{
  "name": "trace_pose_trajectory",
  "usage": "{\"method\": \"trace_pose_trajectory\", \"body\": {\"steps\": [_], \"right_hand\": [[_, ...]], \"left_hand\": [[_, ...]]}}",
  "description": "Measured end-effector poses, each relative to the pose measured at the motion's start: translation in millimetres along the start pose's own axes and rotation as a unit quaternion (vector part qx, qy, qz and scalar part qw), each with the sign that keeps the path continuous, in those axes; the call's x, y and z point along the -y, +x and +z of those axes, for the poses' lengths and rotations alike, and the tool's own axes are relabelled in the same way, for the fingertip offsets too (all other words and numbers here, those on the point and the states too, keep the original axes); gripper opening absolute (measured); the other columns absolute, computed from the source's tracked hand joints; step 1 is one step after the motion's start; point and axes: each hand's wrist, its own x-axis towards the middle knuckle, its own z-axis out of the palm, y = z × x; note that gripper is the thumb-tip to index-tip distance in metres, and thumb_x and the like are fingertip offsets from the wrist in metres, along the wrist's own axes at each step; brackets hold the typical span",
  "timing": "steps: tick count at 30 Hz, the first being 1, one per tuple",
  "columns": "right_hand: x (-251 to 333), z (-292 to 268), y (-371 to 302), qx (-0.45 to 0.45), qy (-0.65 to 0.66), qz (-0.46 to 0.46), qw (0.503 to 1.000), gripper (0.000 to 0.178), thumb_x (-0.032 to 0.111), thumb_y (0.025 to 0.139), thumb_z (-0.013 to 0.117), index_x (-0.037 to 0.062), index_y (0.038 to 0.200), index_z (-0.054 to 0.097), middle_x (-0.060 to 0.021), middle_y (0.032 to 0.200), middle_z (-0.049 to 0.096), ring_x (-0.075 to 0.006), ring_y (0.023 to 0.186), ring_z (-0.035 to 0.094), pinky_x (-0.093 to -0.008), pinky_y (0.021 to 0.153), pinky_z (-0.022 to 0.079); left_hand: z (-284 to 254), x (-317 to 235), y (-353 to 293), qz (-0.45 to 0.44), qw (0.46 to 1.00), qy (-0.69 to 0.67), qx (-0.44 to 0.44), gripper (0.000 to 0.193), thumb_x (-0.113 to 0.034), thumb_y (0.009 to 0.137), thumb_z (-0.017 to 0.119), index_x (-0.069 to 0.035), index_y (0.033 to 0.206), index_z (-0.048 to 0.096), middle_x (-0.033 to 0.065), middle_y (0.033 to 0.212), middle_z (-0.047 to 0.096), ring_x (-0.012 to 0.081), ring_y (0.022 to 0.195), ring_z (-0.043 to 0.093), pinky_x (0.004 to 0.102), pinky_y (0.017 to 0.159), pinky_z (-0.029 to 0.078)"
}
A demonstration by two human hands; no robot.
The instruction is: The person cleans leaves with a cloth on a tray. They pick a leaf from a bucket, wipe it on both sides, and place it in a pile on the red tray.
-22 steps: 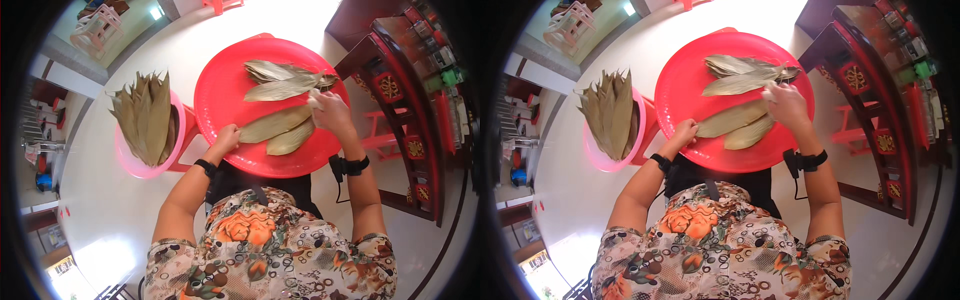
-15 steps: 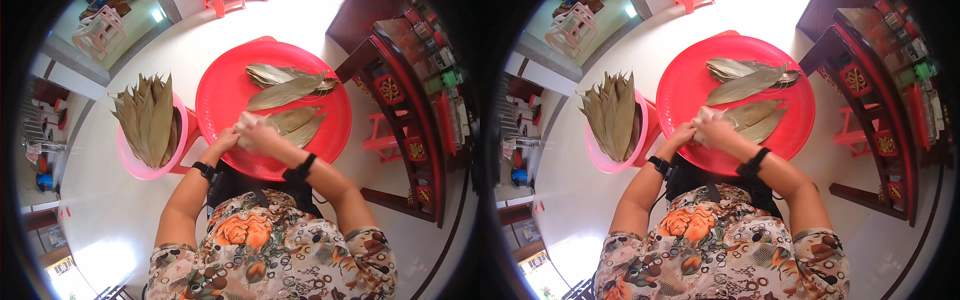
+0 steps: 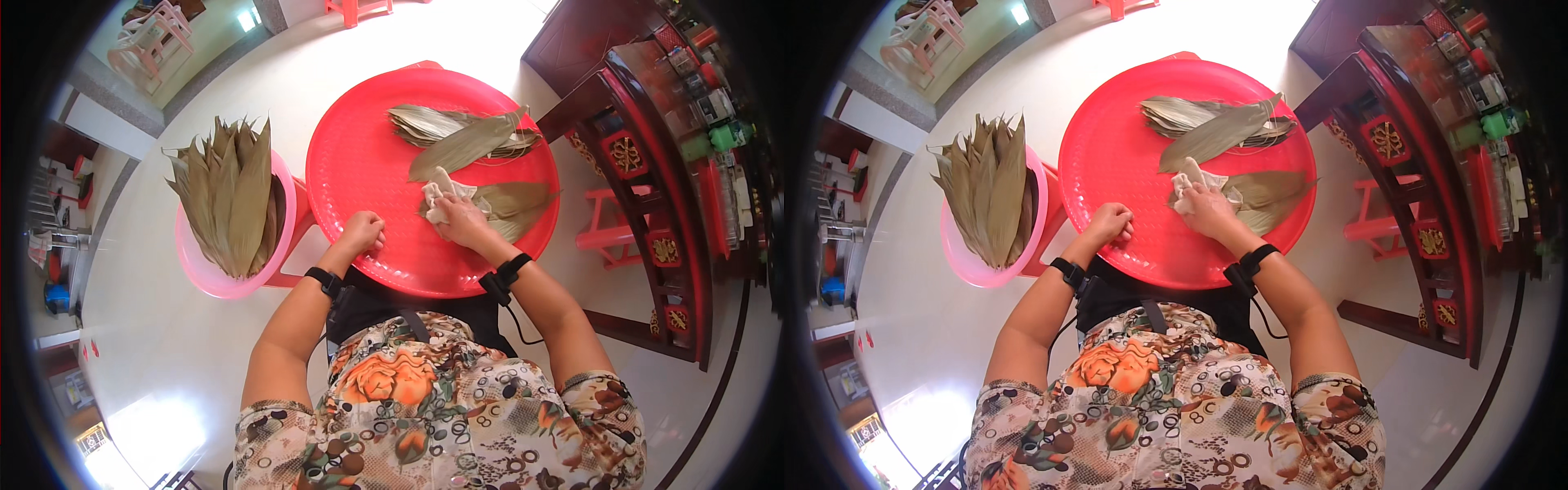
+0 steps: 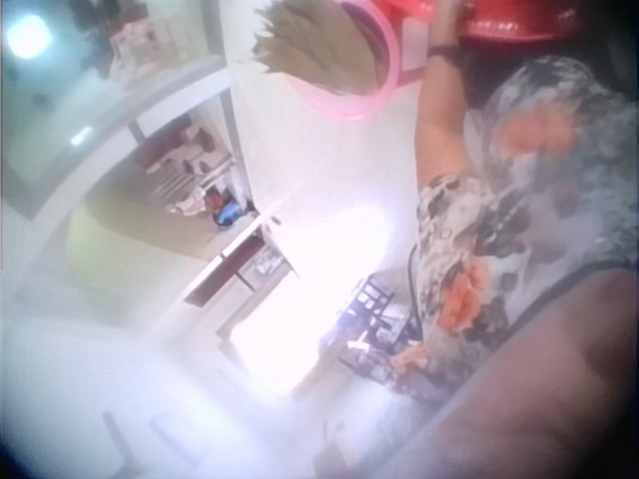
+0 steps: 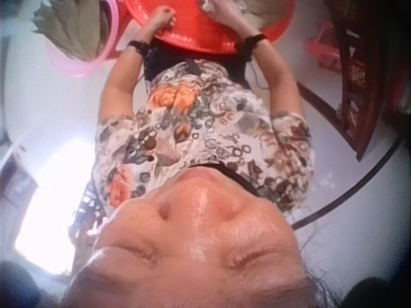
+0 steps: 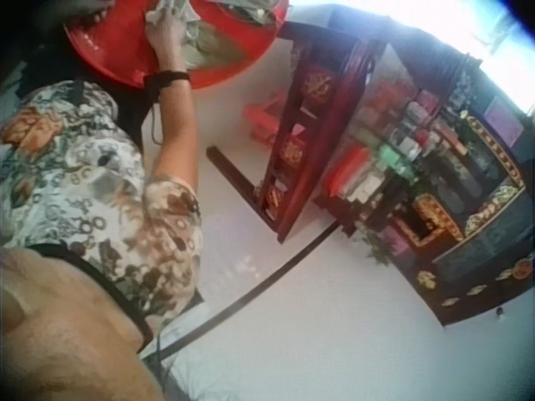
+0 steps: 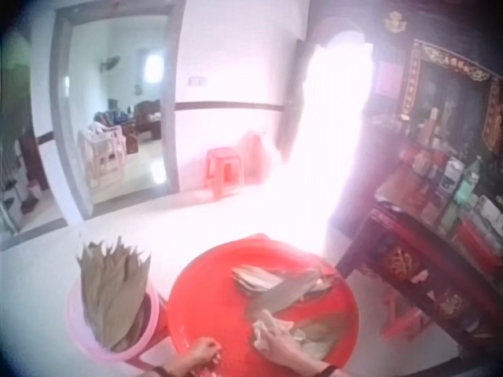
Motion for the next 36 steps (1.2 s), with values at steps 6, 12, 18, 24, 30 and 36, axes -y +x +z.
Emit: {"method": "trace_pose_trajectory", "body": {"steps": [6,12,18,24,30,36], "right_hand": [[43,19,-13,-0.040,0.073,-0.062,0.995,0.047,0.021,0.071,0.068,0.0081,0.116,0.058,-0.0154,0.118,0.056,-0.0376,0.109,0.053,-0.0435,0.093,0.044],[53,20,-11,-0.048,0.157,-0.101,0.981,0.048,0.019,0.069,0.068,0.0052,0.114,0.059,-0.0179,0.115,0.060,-0.0360,0.108,0.056,-0.0427,0.093,0.045],[43,16,-10,0.011,0.222,-0.082,0.971,0.046,0.017,0.072,0.070,0.0061,0.116,0.060,-0.0175,0.106,0.063,-0.0329,0.091,0.064,-0.0386,0.078,0.050],[48,15,-22,-0.024,0.173,-0.117,0.978,0.050,0.021,0.071,0.070,0.0087,0.119,0.059,-0.0150,0.119,0.059,-0.0342,0.106,0.058,-0.0414,0.089,0.048],[44,3,-13,0.000,0.063,-0.017,0.998,0.047,0.026,0.071,0.067,0.0082,0.114,0.060,-0.0137,0.124,0.056,-0.0366,0.111,0.054,-0.0442,0.094,0.045],[22,11,-17,-0.035,-0.001,-0.020,0.999,0.047,0.022,0.072,0.065,0.0071,0.116,0.059,-0.0130,0.130,0.053,-0.0414,0.112,0.052,-0.0483,0.092,0.046]], "left_hand": [[2,1,-7,-0.011,0.999,0.043,0.011,0.018,-0.016,0.092,0.056,0.001,0.095,0.060,0.0086,0.075,0.065,0.0151,0.055,0.063,0.0274,0.046,0.049],[4,16,2,0.109,0.972,0.205,-0.026,0.017,-0.014,0.083,0.066,0.001,0.090,0.061,0.0085,0.073,0.064,0.0166,0.060,0.062,0.0310,0.052,0.048],[20,17,-1,0.094,0.969,0.228,-0.022,0.019,-0.015,0.077,0.068,0.000,0.083,0.059,0.0153,0.074,0.064,0.0246,0.069,0.065,0.0376,0.061,0.051],[35,15,-1,0.075,0.993,-0.038,-0.083,0.024,-0.012,0.079,0.064,0.000,0.097,0.054,0.0125,0.069,0.062,0.0190,0.056,0.062,0.0327,0.051,0.049],[-12,-18,-59,0.190,0.973,0.047,-0.122,0.029,-0.004,0.080,0.058,-0.001,0.109,0.055,0.0007,0.063,0.060,0.0083,0.051,0.056,0.0228,0.049,0.045],[-134,-16,-143,0.209,0.951,-0.031,-0.225,0.025,0.000,0.085,0.059,-0.003,0.110,0.060,-0.0010,0.075,0.060,0.0041,0.059,0.054,0.0181,0.054,0.045]]}}
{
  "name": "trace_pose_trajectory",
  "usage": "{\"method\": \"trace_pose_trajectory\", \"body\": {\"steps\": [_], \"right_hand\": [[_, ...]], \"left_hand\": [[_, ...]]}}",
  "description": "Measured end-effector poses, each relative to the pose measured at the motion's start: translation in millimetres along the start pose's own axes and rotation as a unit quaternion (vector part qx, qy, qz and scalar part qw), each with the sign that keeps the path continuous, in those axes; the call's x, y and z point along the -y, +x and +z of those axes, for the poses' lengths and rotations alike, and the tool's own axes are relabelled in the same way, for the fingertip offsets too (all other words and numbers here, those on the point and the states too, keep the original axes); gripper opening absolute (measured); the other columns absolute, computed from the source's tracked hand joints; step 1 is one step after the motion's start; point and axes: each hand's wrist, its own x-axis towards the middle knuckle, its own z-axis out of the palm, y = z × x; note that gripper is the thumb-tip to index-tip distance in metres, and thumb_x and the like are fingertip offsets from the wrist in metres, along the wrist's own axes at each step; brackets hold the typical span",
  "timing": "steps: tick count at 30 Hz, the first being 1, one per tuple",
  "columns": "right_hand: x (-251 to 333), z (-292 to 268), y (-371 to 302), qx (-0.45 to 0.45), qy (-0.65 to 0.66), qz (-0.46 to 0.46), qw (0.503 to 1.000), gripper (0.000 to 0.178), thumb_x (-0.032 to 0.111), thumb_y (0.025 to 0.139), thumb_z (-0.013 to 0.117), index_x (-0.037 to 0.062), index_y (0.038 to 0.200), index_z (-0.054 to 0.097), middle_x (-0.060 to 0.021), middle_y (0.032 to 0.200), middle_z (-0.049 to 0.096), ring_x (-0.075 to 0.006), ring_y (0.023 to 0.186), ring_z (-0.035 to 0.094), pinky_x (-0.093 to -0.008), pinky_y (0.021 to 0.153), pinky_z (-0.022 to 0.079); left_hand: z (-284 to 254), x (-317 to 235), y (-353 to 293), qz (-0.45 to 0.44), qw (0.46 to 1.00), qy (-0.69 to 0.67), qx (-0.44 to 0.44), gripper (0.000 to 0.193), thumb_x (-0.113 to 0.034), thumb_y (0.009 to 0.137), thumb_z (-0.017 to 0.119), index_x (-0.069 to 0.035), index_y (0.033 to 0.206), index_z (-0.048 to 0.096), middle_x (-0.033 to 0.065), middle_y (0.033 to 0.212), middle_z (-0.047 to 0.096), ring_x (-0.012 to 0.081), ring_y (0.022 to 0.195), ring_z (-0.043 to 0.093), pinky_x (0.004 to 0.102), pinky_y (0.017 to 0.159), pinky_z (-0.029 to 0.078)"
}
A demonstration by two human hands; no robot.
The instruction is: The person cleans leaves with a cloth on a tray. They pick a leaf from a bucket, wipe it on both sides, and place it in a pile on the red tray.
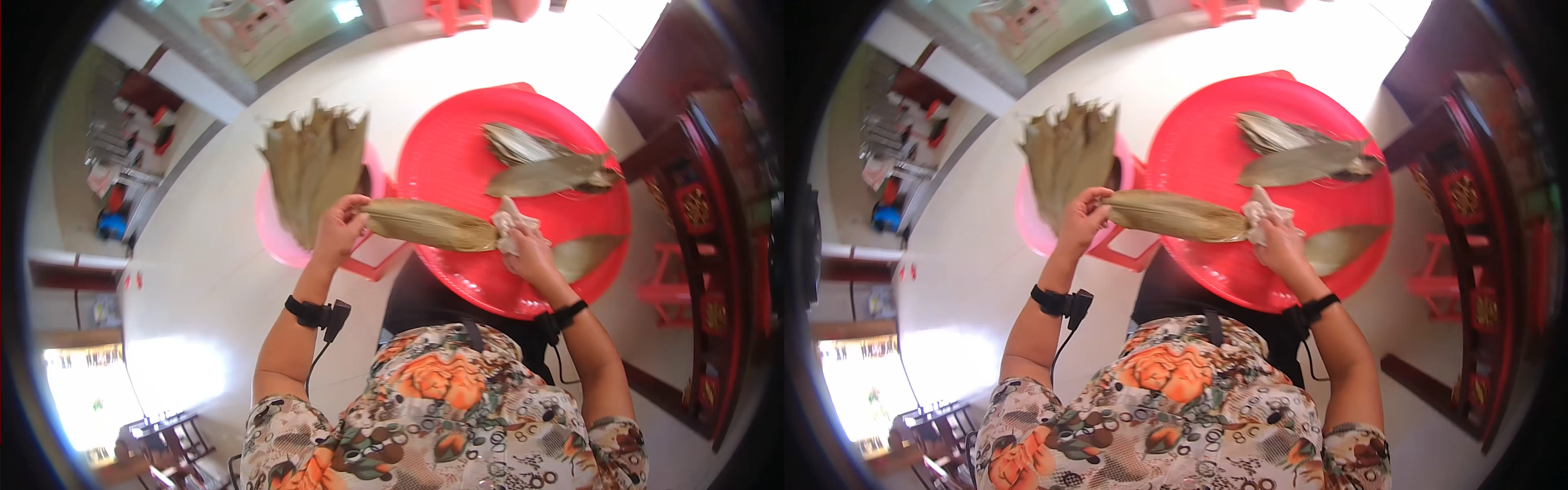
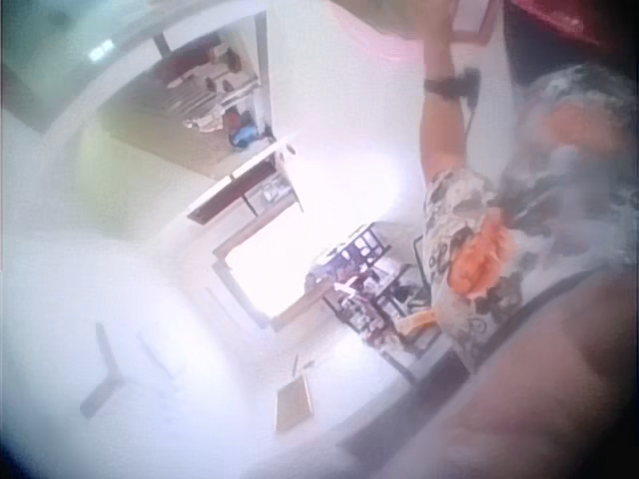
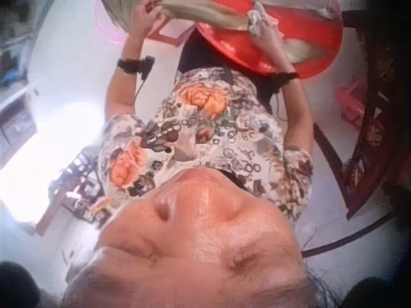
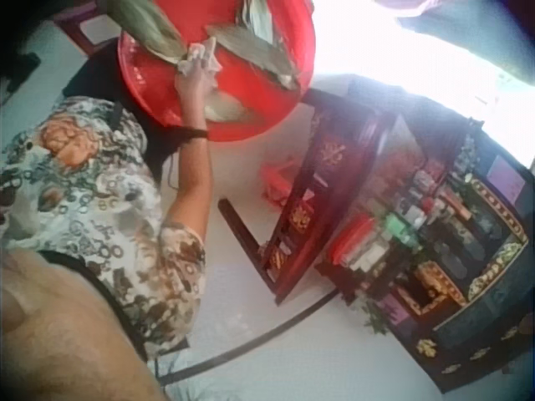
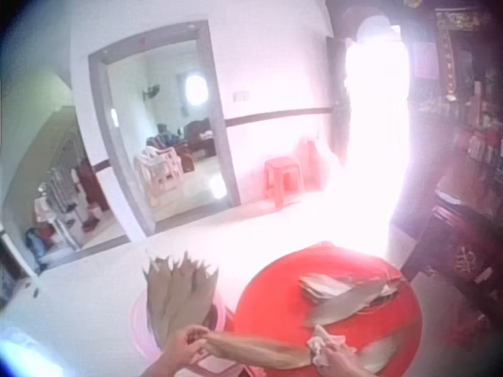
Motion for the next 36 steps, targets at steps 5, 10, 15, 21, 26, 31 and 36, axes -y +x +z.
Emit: {"method": "trace_pose_trajectory", "body": {"steps": [5,10,15,21,26,31,36], "right_hand": [[5,4,3,0.014,-0.021,0.007,1.000,0.049,0.022,0.073,0.065,0.0087,0.119,0.056,-0.0124,0.132,0.051,-0.0436,0.113,0.050,-0.0513,0.089,0.047],[12,-2,7,0.048,-0.045,0.022,0.998,0.050,0.021,0.072,0.065,0.0097,0.120,0.056,-0.0124,0.133,0.050,-0.0456,0.113,0.050,-0.0513,0.089,0.047],[0,2,4,0.031,-0.053,0.010,0.998,0.051,0.020,0.072,0.065,0.0084,0.121,0.056,-0.0128,0.134,0.049,-0.0453,0.114,0.050,-0.0506,0.091,0.047],[9,-6,2,0.030,-0.025,-0.011,0.999,0.047,0.018,0.072,0.065,0.0070,0.117,0.056,-0.0145,0.130,0.050,-0.0448,0.108,0.052,-0.0507,0.087,0.047],[9,-4,1,0.002,-0.027,-0.017,0.999,0.046,0.016,0.071,0.066,0.0065,0.116,0.056,-0.0141,0.128,0.051,-0.0442,0.108,0.052,-0.0501,0.086,0.047],[8,-4,1,0.004,-0.024,-0.012,1.000,0.049,0.018,0.072,0.064,0.0044,0.118,0.055,-0.0192,0.131,0.050,-0.0448,0.112,0.051,-0.0497,0.090,0.046],[9,-2,2,0.003,-0.027,-0.012,1.000,0.049,0.018,0.072,0.064,0.0051,0.119,0.054,-0.0197,0.132,0.050,-0.0448,0.113,0.051,-0.0492,0.091,0.046]], "left_hand": [[-107,-5,-30,0.080,0.942,-0.200,-0.257,0.029,-0.004,0.087,0.063,-0.003,0.116,0.059,0.0018,0.085,0.064,0.0071,0.064,0.057,0.0195,0.060,0.049],[-117,63,-44,-0.050,0.901,-0.130,-0.412,0.042,-0.001,0.083,0.057,-0.005,0.125,0.053,0.0069,0.072,0.063,0.0127,0.054,0.058,0.0246,0.047,0.049],[-109,97,-34,-0.127,0.934,0.082,-0.324,0.042,-0.005,0.085,0.056,-0.001,0.126,0.049,0.0129,0.067,0.064,0.0153,0.050,0.061,0.0266,0.044,0.048],[-104,86,-35,-0.207,0.935,0.174,-0.228,0.045,-0.013,0.086,0.056,0.004,0.127,0.043,0.0140,0.064,0.064,0.0165,0.043,0.058,0.0277,0.041,0.046],[-93,53,-42,-0.257,0.928,0.193,-0.187,0.053,-0.020,0.086,0.060,0.007,0.127,0.040,0.0139,0.066,0.065,0.0169,0.040,0.056,0.0280,0.041,0.046],[-93,31,-41,-0.125,0.808,0.561,-0.131,0.058,-0.047,0.083,0.061,0.000,0.117,0.054,0.0164,0.079,0.067,0.0331,0.084,0.065,0.0443,0.074,0.049],[-95,45,-24,-0.154,0.815,0.556,-0.055,0.040,-0.040,0.080,0.065,-0.005,0.101,0.065,0.0139,0.089,0.068,0.0316,0.084,0.064,0.0423,0.074,0.050]]}}
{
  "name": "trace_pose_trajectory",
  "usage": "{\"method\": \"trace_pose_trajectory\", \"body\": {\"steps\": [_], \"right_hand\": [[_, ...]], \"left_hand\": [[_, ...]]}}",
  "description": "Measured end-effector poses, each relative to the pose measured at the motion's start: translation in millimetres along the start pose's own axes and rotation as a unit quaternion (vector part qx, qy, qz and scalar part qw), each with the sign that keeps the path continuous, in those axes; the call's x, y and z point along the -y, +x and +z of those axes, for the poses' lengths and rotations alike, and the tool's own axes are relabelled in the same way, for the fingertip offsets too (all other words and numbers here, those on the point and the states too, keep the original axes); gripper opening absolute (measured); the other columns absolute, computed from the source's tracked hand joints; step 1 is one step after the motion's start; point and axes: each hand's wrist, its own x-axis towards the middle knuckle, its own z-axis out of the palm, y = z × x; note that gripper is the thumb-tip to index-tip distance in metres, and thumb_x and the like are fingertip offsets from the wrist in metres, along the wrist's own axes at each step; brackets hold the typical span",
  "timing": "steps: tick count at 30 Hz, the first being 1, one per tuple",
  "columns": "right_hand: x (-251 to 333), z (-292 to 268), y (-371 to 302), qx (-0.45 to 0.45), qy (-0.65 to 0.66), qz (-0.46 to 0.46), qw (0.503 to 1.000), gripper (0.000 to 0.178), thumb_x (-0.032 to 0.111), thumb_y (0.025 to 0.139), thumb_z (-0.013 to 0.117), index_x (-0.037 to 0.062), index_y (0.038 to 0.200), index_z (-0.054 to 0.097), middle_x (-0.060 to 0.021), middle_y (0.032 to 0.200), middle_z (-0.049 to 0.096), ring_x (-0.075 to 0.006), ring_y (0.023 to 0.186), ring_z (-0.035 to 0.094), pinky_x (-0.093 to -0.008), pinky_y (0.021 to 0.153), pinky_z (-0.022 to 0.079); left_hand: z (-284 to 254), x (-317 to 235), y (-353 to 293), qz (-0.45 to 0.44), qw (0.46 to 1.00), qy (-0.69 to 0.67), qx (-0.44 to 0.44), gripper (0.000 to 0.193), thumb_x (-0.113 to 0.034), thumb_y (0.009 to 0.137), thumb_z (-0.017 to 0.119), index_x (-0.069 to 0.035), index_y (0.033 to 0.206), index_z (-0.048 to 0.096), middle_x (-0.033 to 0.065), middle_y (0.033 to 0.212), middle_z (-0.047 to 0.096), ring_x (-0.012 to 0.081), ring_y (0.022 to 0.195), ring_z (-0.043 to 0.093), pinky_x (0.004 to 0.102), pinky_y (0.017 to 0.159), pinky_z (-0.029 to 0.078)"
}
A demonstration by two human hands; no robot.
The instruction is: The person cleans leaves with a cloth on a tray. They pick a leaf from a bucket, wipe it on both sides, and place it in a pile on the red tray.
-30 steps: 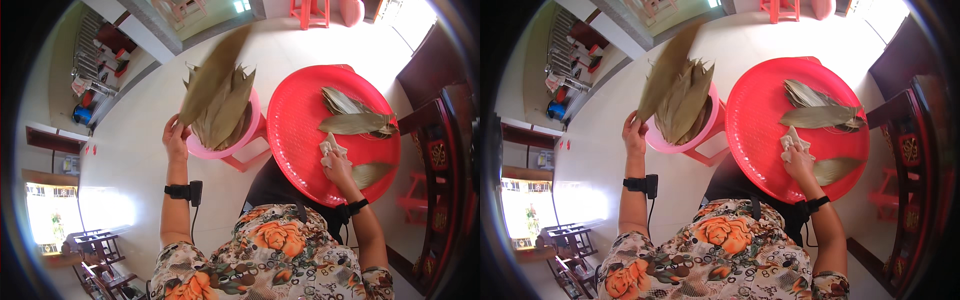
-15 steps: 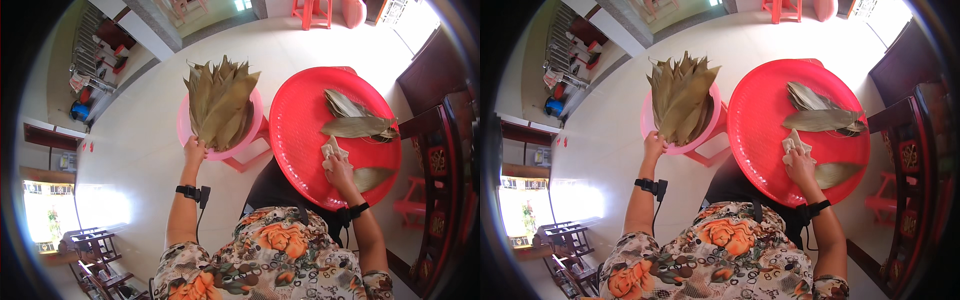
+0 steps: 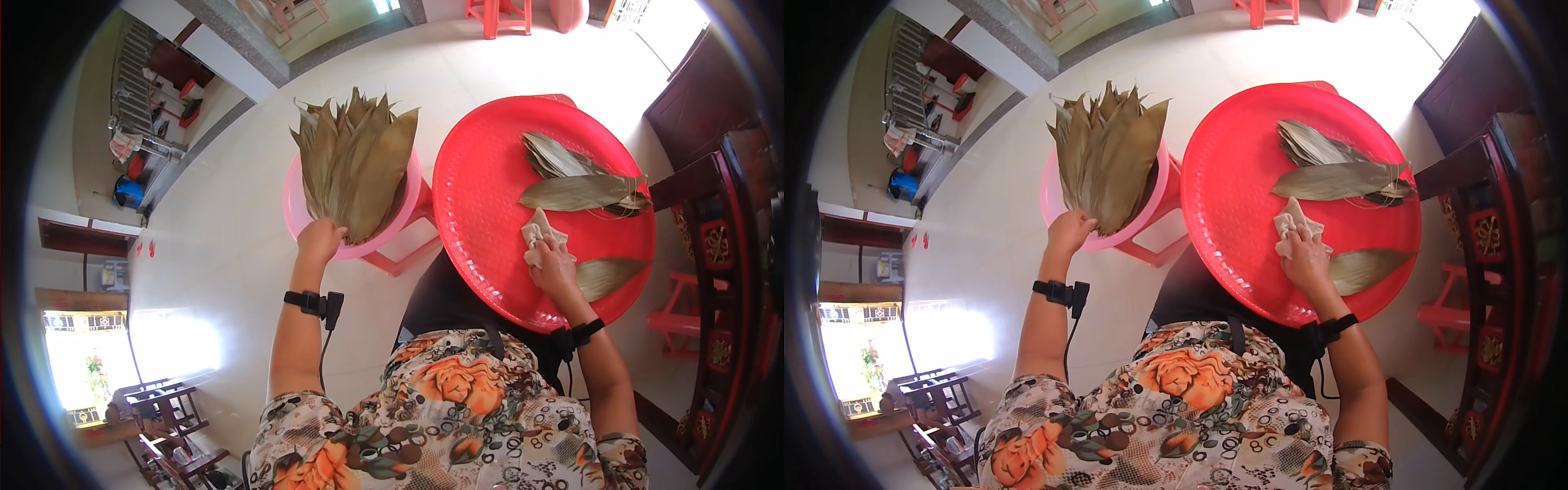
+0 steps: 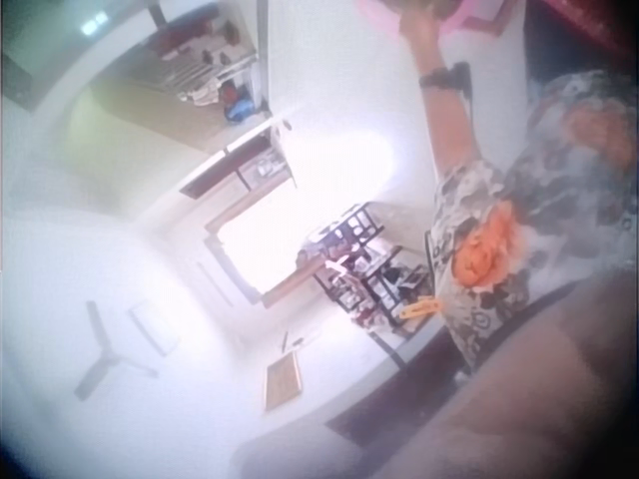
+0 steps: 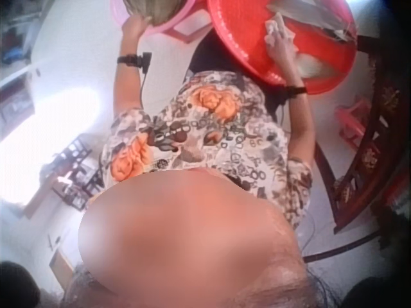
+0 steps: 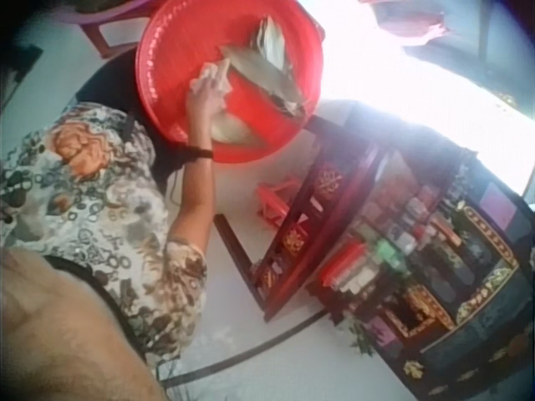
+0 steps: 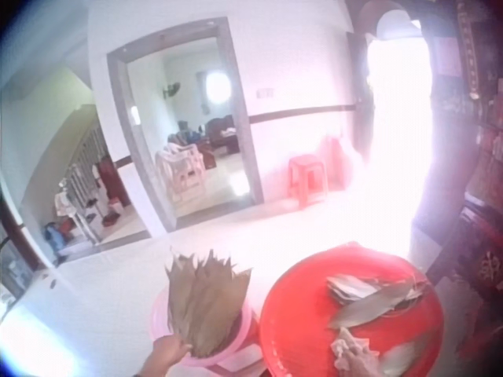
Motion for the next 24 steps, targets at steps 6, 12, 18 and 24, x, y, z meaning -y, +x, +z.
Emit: {"method": "trace_pose_trajectory", "body": {"steps": [6,12,18,24], "right_hand": [[-4,5,-2,-0.001,-0.004,-0.010,1.000,0.050,0.016,0.071,0.068,0.0077,0.119,0.054,-0.0157,0.132,0.049,-0.0442,0.113,0.049,-0.0494,0.090,0.046],[-2,2,-2,0.022,-0.015,0.028,0.999,0.050,0.019,0.072,0.069,0.0087,0.119,0.054,-0.0144,0.134,0.048,-0.0426,0.115,0.049,-0.0497,0.091,0.046],[0,0,0,0.029,-0.006,0.017,0.999,0.048,0.020,0.073,0.067,0.0094,0.118,0.055,-0.0162,0.136,0.047,-0.0426,0.114,0.051,-0.0483,0.092,0.046],[-4,4,-3,-0.010,-0.013,-0.003,1.000,0.047,0.018,0.072,0.070,0.0069,0.116,0.055,-0.0175,0.128,0.051,-0.0424,0.110,0.052,-0.0465,0.095,0.044]], "left_hand": [[13,-37,16,0.126,0.980,-0.086,-0.127,0.033,-0.028,0.078,0.068,-0.003,0.100,0.063,0.0146,0.083,0.065,0.0327,0.082,0.062,0.0407,0.074,0.049],[46,-50,36,0.152,0.980,-0.129,0.007,0.053,-0.029,0.079,0.068,0.000,0.122,0.055,0.0196,0.100,0.065,0.0334,0.093,0.063,0.0392,0.082,0.049],[57,-55,35,0.064,0.970,-0.234,0.005,0.065,-0.032,0.082,0.067,0.000,0.134,0.046,0.0222,0.115,0.061,0.0304,0.097,0.064,0.0371,0.086,0.049],[40,-89,43,0.220,0.941,-0.255,-0.026,0.055,-0.023,0.087,0.061,-0.006,0.137,0.045,0.0224,0.125,0.055,0.0264,0.092,0.064,0.0337,0.083,0.050]]}}
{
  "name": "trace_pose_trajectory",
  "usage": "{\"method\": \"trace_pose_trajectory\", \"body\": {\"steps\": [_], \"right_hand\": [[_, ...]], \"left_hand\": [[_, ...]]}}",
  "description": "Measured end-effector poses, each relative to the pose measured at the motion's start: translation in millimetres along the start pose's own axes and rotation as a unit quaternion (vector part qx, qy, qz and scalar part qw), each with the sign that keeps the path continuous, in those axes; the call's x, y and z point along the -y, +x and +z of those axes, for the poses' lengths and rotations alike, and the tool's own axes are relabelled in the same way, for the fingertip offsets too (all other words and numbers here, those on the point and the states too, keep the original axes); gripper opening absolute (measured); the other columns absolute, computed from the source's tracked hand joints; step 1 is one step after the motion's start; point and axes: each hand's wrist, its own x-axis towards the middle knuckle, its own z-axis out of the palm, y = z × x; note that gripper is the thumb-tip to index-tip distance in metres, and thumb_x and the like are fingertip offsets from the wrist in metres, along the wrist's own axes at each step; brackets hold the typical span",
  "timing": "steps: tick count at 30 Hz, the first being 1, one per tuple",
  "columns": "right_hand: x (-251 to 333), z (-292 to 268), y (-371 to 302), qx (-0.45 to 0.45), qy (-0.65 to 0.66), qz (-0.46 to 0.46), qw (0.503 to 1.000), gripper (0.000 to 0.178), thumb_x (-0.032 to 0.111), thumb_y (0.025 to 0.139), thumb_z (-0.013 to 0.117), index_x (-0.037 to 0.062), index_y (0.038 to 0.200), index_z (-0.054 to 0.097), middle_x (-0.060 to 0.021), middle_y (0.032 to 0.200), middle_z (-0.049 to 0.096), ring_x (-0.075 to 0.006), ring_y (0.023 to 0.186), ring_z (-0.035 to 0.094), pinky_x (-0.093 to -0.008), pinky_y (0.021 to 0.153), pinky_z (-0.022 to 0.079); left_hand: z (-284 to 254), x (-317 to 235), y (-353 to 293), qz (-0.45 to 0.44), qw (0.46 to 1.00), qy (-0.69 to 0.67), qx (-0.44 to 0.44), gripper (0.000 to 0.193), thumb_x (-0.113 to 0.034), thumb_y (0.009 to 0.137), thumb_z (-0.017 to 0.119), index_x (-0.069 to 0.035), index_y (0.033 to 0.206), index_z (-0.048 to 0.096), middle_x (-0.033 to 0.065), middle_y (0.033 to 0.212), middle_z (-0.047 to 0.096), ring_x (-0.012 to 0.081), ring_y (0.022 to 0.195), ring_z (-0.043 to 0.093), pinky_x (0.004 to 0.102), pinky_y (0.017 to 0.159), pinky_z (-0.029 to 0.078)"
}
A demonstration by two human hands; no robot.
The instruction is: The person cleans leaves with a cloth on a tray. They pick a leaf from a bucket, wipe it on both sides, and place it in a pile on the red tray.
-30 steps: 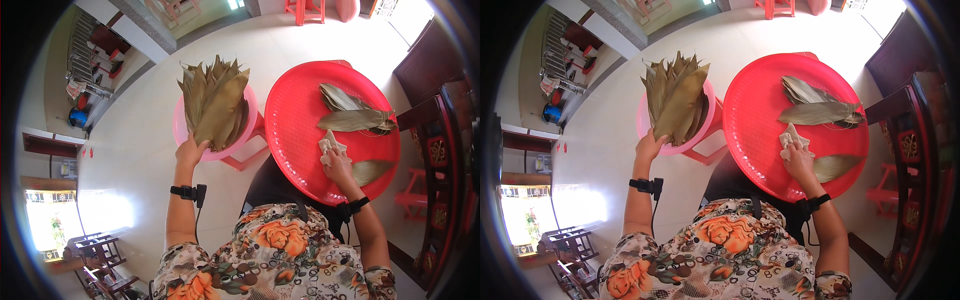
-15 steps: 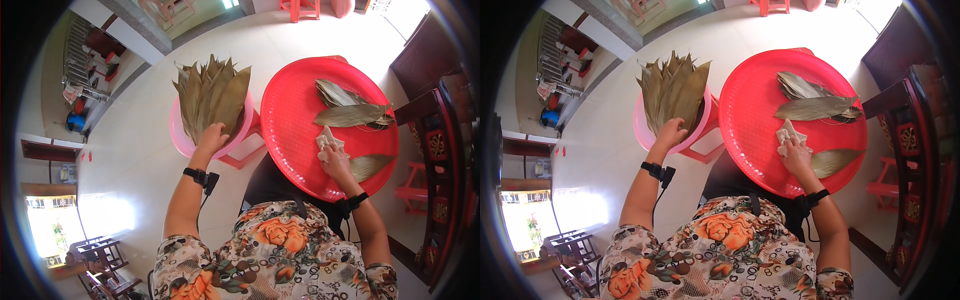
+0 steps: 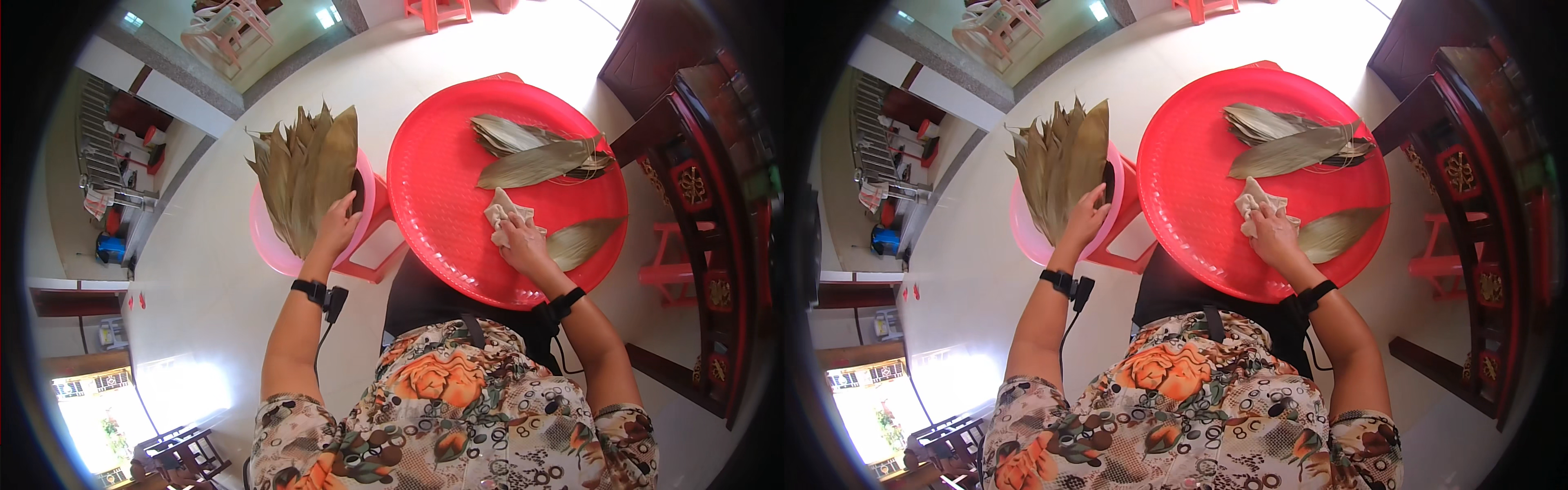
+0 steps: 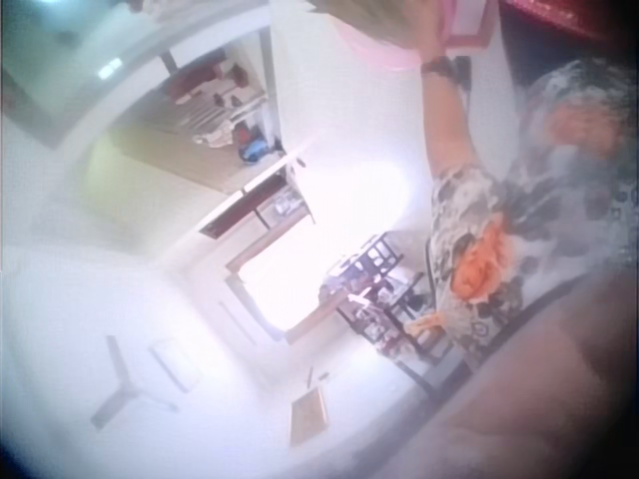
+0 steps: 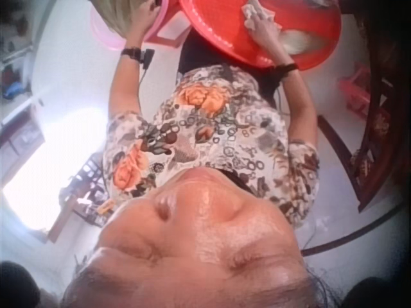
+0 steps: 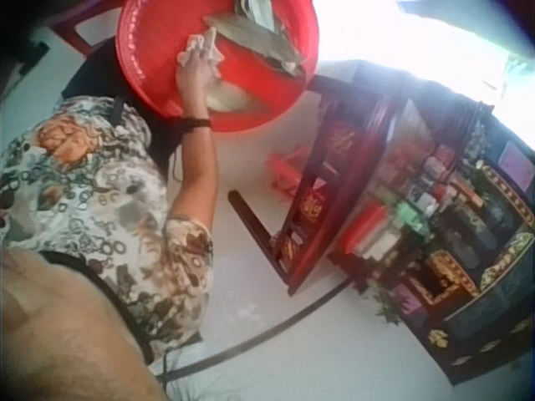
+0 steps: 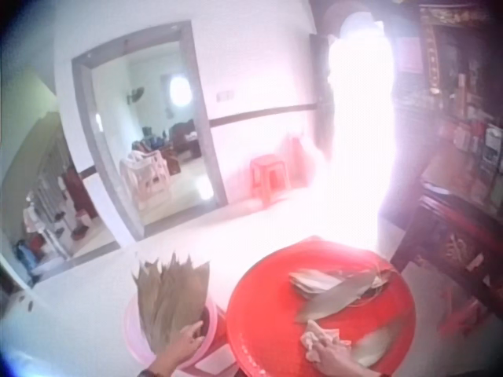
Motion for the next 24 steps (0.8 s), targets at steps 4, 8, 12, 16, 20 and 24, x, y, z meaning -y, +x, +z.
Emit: {"method": "trace_pose_trajectory", "body": {"steps": [4,8,12,16,20,24], "right_hand": [[8,-2,0,0.008,0.007,0.016,1.000,0.048,0.017,0.072,0.069,0.0073,0.117,0.055,-0.0175,0.130,0.050,-0.0437,0.111,0.051,-0.0468,0.096,0.043],[8,-2,0,0.012,0.019,0.025,0.999,0.049,0.017,0.072,0.069,0.0075,0.118,0.055,-0.0177,0.133,0.049,-0.0450,0.111,0.051,-0.0467,0.097,0.043],[-5,0,-4,0.001,0.006,0.013,1.000,0.051,0.020,0.072,0.069,0.0079,0.119,0.055,-0.0174,0.135,0.047,-0.0456,0.113,0.050,-0.0489,0.094,0.046],[-5,-29,11,0.093,0.229,0.136,0.959,0.042,0.023,0.074,0.068,0.0055,0.112,0.060,-0.0170,0.111,0.062,-0.0371,0.100,0.061,-0.0459,0.081,0.051],[-44,-66,5,-0.157,0.257,0.075,0.951,0.039,0.017,0.072,0.065,0.0067,0.110,0.064,-0.0163,0.102,0.063,-0.0333,0.095,0.062,-0.0406,0.082,0.051],[-49,-119,-16,-0.169,0.147,0.077,0.971,0.039,0.015,0.070,0.065,0.0060,0.108,0.064,-0.0135,0.103,0.062,-0.0313,0.099,0.060,-0.0405,0.084,0.050]], "left_hand": [[4,5,25,0.052,0.998,0.012,-0.034,0.056,-0.022,0.087,0.063,-0.006,0.137,0.045,0.0225,0.123,0.054,0.0265,0.084,0.061,0.0328,0.080,0.049],[15,27,38,0.035,0.993,0.041,-0.102,0.058,-0.027,0.085,0.064,0.000,0.133,0.047,0.0254,0.129,0.050,0.0377,0.107,0.056,0.0398,0.094,0.045],[22,26,39,-0.125,0.980,-0.113,-0.103,0.056,-0.029,0.085,0.066,0.000,0.130,0.050,0.0235,0.123,0.053,0.0317,0.098,0.059,0.0365,0.086,0.048],[38,-36,17,0.019,0.983,-0.120,-0.138,0.043,-0.020,0.088,0.065,0.001,0.124,0.054,0.0195,0.110,0.058,0.0245,0.081,0.061,0.0315,0.071,0.051],[61,-129,-15,0.098,0.985,-0.121,0.068,0.034,-0.014,0.086,0.064,-0.002,0.117,0.058,0.0170,0.105,0.063,0.0282,0.090,0.061,0.0350,0.079,0.050],[123,-168,-37,0.346,0.921,-0.003,0.181,0.050,-0.022,0.082,0.067,-0.003,0.126,0.052,0.0188,0.131,0.052,0.0339,0.119,0.051,0.0438,0.097,0.044]]}}
